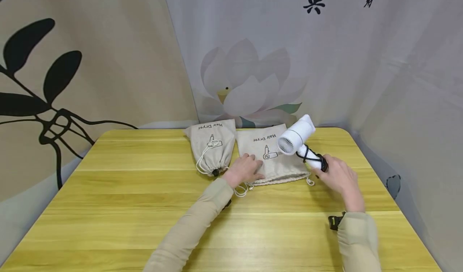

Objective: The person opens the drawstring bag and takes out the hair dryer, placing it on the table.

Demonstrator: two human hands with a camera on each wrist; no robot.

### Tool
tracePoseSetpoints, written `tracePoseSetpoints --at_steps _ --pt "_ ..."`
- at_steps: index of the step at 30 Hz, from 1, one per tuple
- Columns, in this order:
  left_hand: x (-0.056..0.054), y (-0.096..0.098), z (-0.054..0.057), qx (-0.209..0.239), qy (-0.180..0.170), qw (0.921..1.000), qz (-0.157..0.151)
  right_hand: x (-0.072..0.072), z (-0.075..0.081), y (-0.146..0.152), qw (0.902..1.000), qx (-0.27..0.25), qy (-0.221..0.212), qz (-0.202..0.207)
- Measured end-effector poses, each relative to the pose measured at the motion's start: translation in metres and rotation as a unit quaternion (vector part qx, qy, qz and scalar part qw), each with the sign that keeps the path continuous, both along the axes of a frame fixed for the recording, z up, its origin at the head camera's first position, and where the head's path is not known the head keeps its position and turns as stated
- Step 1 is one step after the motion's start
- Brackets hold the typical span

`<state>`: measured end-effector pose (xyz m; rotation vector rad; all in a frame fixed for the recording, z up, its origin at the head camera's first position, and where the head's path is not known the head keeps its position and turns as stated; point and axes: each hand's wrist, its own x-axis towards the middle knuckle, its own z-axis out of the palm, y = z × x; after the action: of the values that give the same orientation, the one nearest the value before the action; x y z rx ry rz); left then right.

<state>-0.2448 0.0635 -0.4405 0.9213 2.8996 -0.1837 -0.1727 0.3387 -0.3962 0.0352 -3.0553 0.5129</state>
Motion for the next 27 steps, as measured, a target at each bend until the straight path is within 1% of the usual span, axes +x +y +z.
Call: tracePoseSetpoints --at_steps 6,11,14,16,20,27 --pt "-0.001 0.0 -0.002 0.001 -0.002 1.0 -0.004 -0.008 -0.007 0.0 0.9984 0.009 0.009 -0.054" --pt "-0.001 -0.001 -0.002 0.004 -0.008 1.0 -0.003 -0.013 -0.013 0.002 0.9947 0.008 0.003 -0.103" --pt "0.0 -0.001 -0.001 0.005 -0.01 0.9999 -0.002 -0.015 -0.015 0.002 0.9918 0.011 -0.002 -0.128" --pt "0.002 -0.002 0.001 0.006 -0.005 1.0 -0.004 -0.016 -0.016 0.002 0.9899 0.014 -0.006 -0.141" --pt "0.003 -0.002 0.003 0.002 -0.006 0.9999 -0.008 -0.017 -0.019 0.003 0.9878 0.025 -0.017 -0.153" --pt "0.002 -0.002 0.0 0.002 -0.002 0.9999 -0.01 -0.021 -0.025 0.003 0.9872 0.039 -0.045 -0.148"
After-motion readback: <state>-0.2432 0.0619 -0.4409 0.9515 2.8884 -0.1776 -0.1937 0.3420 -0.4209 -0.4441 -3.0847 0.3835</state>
